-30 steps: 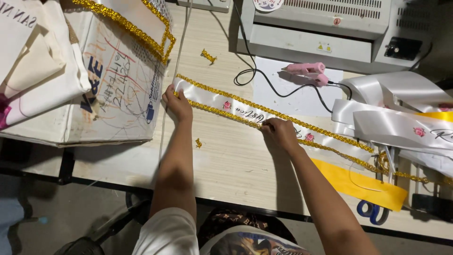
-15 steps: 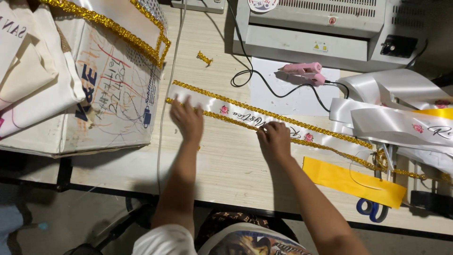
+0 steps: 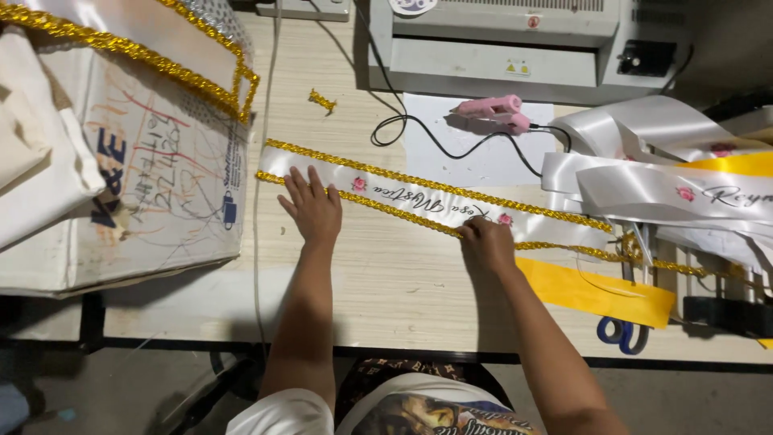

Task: Organizing and preparing ceremonial sashes and decorative ribbons on a workbench.

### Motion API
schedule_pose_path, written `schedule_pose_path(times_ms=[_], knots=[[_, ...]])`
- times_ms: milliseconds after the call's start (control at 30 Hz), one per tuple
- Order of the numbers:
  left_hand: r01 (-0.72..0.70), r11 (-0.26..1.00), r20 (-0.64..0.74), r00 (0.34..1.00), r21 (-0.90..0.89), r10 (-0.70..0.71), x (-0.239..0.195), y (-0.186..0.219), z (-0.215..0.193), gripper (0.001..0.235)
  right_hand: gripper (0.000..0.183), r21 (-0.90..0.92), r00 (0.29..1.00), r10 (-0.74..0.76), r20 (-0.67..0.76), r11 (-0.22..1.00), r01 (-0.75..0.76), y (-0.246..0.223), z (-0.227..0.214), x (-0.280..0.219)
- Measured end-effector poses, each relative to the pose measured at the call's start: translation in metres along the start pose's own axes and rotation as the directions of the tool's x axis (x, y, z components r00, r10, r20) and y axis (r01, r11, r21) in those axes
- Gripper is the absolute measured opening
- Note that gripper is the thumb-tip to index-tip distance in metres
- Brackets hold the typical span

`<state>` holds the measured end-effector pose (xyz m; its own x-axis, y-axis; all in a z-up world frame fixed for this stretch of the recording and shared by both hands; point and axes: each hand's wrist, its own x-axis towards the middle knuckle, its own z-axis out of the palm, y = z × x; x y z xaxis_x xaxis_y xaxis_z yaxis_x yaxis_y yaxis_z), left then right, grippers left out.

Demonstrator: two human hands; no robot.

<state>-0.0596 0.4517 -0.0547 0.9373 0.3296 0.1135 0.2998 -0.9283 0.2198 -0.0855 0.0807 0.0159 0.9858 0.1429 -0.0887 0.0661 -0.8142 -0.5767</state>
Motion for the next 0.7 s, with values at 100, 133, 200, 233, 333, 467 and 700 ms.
schedule_pose_path(times_ms=[100,133,200,233,333,467,700], knots=[[0.042,0.999,0.005,0.999,0.009,-0.042,0.003,0.004,-0.002,0.066,0.023,0.001,0.998,0.052,-0.044,0.999,-0.052,0.019,-0.014,-0.004],[0.071,0.998,0.017,0.997,0.003,-0.071,0.004,0.004,-0.004,0.066,0.023,0.033,0.995,0.089,-0.053,0.996,-0.087,0.021,-0.019,-0.004],[0.078,0.997,0.027,0.997,0.0,-0.078,0.005,0.004,-0.006,0.066,0.026,-0.003,0.992,0.104,-0.072,0.995,-0.104,0.029,-0.027,-0.004],[0.087,0.996,0.035,0.996,-0.002,-0.087,0.006,0.005,-0.007,0.066,0.029,-0.039,0.989,0.116,-0.092,0.992,-0.12,0.033,-0.031,-0.004],[0.095,0.995,0.031,0.995,-0.033,-0.094,0.004,0.005,-0.009,0.066,0.033,-0.124,0.993,0.078,-0.092,0.988,-0.089,0.044,-0.036,-0.007],[0.095,0.995,0.037,0.995,-0.027,-0.094,0.004,0.004,-0.008,0.064,0.034,-0.079,0.996,0.009,-0.094,0.997,-0.016,0.053,-0.037,-0.014],[0.056,0.998,-0.041,0.998,-0.008,-0.056,0.002,0.0,-0.001,0.064,0.031,-0.027,0.991,0.1,-0.09,0.994,-0.102,0.064,-0.056,-0.035]])
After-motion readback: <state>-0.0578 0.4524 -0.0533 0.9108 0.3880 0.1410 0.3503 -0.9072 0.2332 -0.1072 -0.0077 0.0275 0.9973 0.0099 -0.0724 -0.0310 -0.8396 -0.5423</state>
